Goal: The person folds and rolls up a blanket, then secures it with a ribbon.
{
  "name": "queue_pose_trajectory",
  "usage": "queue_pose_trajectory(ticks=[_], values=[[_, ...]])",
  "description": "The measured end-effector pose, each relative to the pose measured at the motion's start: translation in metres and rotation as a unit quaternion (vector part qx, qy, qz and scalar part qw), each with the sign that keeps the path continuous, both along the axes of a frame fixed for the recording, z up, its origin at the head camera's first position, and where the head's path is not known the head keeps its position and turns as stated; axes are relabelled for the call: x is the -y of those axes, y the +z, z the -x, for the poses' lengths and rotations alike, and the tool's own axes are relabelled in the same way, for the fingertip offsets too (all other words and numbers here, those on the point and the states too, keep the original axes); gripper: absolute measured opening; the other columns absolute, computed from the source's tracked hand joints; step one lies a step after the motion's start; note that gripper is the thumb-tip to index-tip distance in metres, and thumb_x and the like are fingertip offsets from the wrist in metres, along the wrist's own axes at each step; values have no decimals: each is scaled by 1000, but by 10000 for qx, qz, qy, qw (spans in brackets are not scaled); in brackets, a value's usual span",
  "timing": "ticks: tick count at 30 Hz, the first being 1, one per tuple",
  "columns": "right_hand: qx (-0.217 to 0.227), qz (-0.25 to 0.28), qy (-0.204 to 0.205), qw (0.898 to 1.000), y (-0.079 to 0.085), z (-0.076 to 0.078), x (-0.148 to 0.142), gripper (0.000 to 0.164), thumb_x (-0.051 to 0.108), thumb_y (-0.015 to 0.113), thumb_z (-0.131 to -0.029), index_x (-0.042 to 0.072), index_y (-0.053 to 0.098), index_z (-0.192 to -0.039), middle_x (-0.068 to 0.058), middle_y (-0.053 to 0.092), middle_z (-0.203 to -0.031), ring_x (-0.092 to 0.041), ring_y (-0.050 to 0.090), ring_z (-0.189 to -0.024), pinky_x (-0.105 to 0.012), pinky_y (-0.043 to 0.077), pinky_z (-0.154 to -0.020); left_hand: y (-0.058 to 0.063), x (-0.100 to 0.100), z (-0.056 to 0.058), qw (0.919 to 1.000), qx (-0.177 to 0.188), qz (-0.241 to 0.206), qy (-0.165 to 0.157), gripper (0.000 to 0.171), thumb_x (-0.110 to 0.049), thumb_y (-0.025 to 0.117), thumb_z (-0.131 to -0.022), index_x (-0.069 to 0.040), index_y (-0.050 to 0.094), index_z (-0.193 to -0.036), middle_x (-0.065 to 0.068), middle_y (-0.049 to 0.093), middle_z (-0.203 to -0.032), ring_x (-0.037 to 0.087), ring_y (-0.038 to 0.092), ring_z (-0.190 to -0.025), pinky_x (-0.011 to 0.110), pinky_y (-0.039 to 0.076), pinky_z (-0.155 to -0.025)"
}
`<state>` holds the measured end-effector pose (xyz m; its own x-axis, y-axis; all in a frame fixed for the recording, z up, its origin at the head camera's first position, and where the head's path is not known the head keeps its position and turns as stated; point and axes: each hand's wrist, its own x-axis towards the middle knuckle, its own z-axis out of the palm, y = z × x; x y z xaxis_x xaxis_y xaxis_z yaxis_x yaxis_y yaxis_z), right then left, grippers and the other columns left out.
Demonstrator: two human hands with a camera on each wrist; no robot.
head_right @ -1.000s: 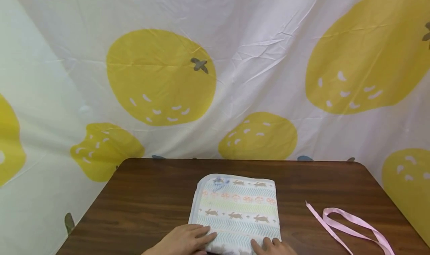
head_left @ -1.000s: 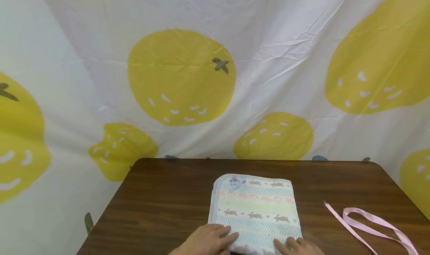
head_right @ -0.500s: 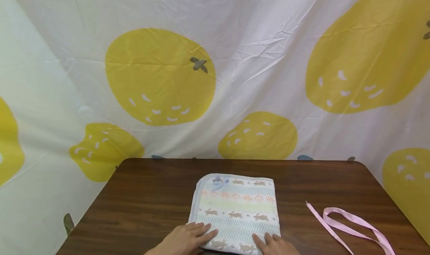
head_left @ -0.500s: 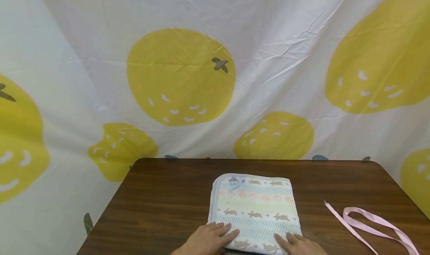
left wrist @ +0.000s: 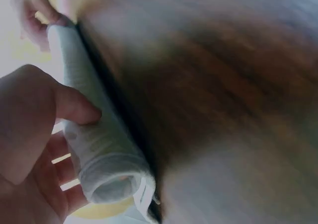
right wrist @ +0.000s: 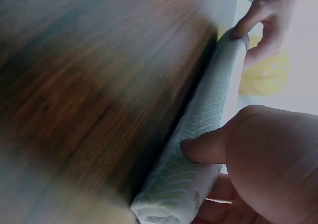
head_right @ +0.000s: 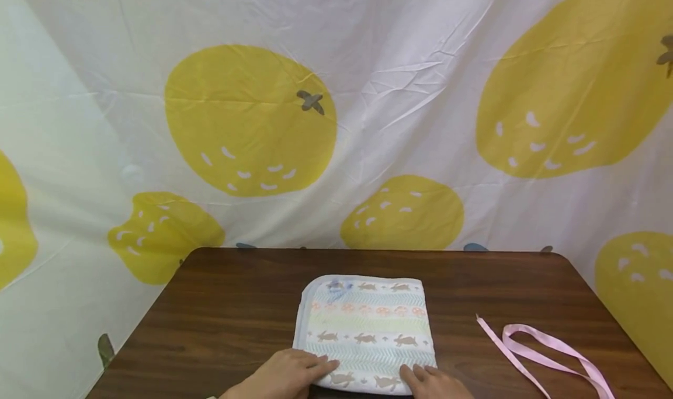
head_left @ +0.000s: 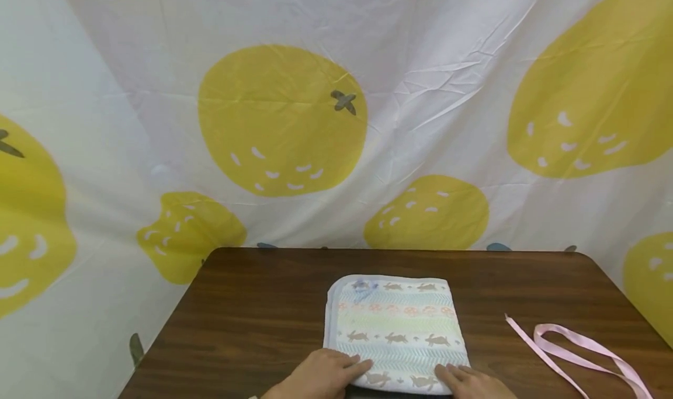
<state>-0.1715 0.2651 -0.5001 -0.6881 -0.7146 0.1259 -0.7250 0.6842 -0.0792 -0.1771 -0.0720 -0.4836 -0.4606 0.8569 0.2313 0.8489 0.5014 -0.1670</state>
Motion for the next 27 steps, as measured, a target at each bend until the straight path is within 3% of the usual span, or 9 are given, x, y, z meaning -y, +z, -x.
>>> queue_pose_trajectory(ticks=[2, 5, 10, 14, 19, 22, 24, 27], values=[[-252, 140, 179, 9994, -1, 0, -2, 58, 62, 62, -86, 11, 60, -113, -8, 72, -102, -22, 71, -85, -32, 57, -66, 4, 2, 1, 9985, 527, -147, -48, 56, -9, 75, -78, -17, 63, -133, -10, 73, -105, -1, 64, -85, 12, 48, -74], [149, 141, 253, 9995, 2, 2, -5, 55, 61, 61, -88, 13, 60, -115, -9, 72, -105, -21, 71, -86, -33, 57, -65, 8, 6, 2, 9891, 1422, -365, -106, 55, -3, 70, -83, -16, 61, -135, -10, 72, -105, -3, 62, -89, 10, 46, -77], [886, 270, 476, 9946, 8, 7, -12, 51, 54, 62, -90, 9, 64, -114, -7, 75, -100, -13, 69, -75, -30, 54, -58, 13, 13, -1, 9733, 2177, -650, -327, 51, -3, 64, -91, -17, 56, -139, -11, 69, -110, -5, 56, -95, 8, 42, -86], [1069, 532, 812, 9895, 14, 11, -15, 44, 46, 67, -89, 8, 65, -112, 3, 72, -81, 2, 57, -64, -23, 48, -52, 17, 17, -3, 9532, 2820, -1015, -400, 46, -5, 57, -98, -20, 53, -141, -13, 66, -114, -7, 53, -96, 9, 42, -90], [1000, 828, 1050, 9860, 17, 14, -19, 29, 31, 69, -89, 12, 60, -110, 14, 58, -65, 8, 44, -59, -18, 40, -49, 18, 21, -3, 9445, 3081, -1124, -168, 38, -15, 53, -103, -22, 53, -140, -13, 62, -126, -5, 54, -109, 17, 46, -94], [793, 1178, 1163, 9830, 17, 16, -20, 25, 22, 68, -92, 15, 52, -110, 19, 49, -65, 8, 39, -60, -15, 35, -49, 16, 21, -1, 9410, 3154, -1226, -56, 36, -16, 52, -103, -20, 54, -139, -10, 63, -127, -2, 54, -113, 20, 47, -95], [527, 1481, 1285, 9792, 16, 19, -21, 27, 18, 68, -93, 16, 47, -109, 20, 45, -66, 9, 37, -60, -13, 32, -50, 16, 21, 1, 9340, 3309, -1346, 65, 35, -16, 51, -104, -19, 56, -138, -11, 64, -122, -3, 53, -108, 20, 47, -92], [503, 1833, 1356, 9724, 17, 24, -22, 26, 14, 67, -94, 14, 45, -107, 19, 48, -73, 9, 39, -64, -11, 32, -53, 15, 20, 5, 9361, 3252, -1325, 193, 34, -17, 49, -104, -19, 57, -137, -11, 64, -121, -2, 52, -105, 20, 47, -89]])
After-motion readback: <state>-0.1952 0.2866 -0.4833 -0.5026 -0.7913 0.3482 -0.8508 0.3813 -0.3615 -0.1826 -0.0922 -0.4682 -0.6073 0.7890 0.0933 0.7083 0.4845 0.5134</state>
